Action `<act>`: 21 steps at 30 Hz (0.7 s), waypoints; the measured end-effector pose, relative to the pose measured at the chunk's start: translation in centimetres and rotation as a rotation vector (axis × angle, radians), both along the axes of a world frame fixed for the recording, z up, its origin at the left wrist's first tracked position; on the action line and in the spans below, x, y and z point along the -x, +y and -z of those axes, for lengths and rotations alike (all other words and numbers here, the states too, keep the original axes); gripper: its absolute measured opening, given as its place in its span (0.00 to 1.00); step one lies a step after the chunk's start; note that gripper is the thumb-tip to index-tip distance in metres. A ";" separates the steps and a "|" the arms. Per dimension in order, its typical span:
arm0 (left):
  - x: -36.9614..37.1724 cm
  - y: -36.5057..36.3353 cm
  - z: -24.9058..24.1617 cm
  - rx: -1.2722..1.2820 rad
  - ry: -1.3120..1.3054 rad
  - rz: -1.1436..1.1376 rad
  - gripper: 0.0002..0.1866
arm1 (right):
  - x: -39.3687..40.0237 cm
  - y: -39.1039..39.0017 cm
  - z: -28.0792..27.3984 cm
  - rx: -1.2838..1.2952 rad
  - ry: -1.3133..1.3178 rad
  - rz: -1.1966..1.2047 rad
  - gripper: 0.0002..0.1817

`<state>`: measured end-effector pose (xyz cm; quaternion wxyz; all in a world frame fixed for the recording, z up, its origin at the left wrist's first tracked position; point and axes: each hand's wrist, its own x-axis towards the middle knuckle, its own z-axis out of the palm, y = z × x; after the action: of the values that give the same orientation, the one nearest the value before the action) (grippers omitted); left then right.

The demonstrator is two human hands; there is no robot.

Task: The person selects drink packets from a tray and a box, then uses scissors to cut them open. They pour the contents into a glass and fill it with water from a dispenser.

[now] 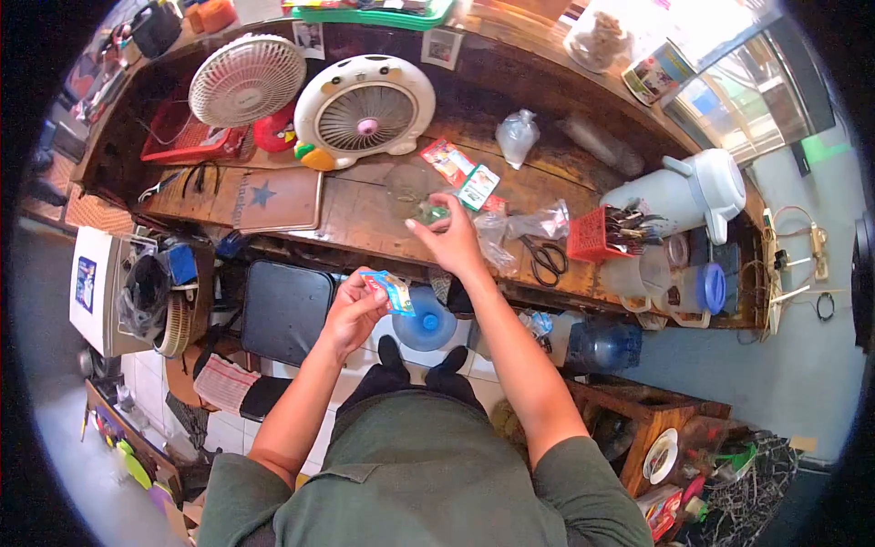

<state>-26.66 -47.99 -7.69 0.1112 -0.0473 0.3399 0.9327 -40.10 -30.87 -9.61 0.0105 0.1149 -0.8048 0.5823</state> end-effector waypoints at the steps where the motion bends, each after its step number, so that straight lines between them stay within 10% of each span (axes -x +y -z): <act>1: -0.1 -0.6 -0.1 0.012 0.013 -0.013 0.10 | 0.7 -1.2 1.1 -0.006 -0.097 0.023 0.29; 21: 2.3 0.1 -4.8 0.707 0.148 0.116 0.05 | -14.4 2.6 -5.3 -0.463 -0.080 0.235 0.20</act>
<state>-29.00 -47.93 -2.86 0.1157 0.0041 0.6506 0.7506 -25.65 -28.28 -4.29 0.0195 -0.0032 -0.9241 0.3817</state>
